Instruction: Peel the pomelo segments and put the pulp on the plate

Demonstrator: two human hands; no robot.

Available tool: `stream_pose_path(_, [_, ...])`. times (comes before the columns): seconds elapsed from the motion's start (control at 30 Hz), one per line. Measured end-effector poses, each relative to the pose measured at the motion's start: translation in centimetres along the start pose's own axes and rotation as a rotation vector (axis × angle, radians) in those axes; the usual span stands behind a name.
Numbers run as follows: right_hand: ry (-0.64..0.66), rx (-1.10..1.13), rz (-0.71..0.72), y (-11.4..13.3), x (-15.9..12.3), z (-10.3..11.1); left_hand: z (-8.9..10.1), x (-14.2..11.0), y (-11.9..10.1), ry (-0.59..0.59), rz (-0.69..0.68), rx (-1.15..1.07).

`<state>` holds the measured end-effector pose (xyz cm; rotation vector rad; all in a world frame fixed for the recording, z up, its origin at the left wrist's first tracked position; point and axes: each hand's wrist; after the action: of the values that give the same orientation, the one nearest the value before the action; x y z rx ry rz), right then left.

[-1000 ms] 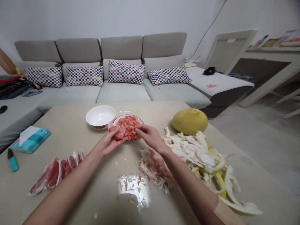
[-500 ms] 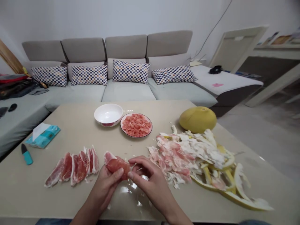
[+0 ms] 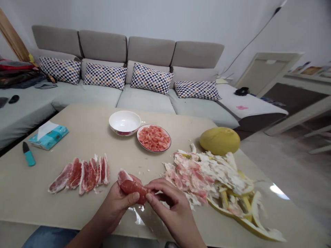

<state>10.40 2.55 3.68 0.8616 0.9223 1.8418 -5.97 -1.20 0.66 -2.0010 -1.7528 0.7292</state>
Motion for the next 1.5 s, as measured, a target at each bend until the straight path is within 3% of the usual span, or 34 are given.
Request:
stream_pose_path(0.2, [-0.010,-0.010,-0.024,-0.4,0.1,0.0,0.0,0.2,0.2,-0.069,-0.041,0.065])
stream_pose_path(0.6, [0.125,0.175,-0.196,-2.1,0.9,-1.1,0.2,0.7,0.9,-0.283,-0.089,0.148])
stream_pose_path(0.77, [0.197,0.286,-0.276,-2.9,1.5,-1.3,0.6,1.0,1.1,-0.238,-0.042,0.099])
stream_pose_path(0.97, [0.203,0.208,-0.275,-3.1,2.0,-0.8,0.9,1.3,1.3,-0.237,0.028,0.014])
stream_pose_path(1.13, [0.276,0.344,-0.352,-3.0,2.0,-0.6,0.9,1.4,1.1,-0.257,0.113,-0.038])
stream_pose_path(1.33, [0.212,0.169,-0.245,-3.0,1.7,-0.6,0.9,1.4,1.2,-0.275,0.035,0.018])
stream_pose_path(1.5, [0.282,0.259,-0.323,-2.7,1.8,-0.4,1.0,1.3,1.1,-0.215,0.068,0.019])
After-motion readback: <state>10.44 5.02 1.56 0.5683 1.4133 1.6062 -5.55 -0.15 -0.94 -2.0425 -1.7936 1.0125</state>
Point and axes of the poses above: each hand's wrist, its own x-axis towards the middle knuckle, its own z-axis out of the back of the hand, y = z × x, and after that the axes turned 15 degrees about -x, right-handed
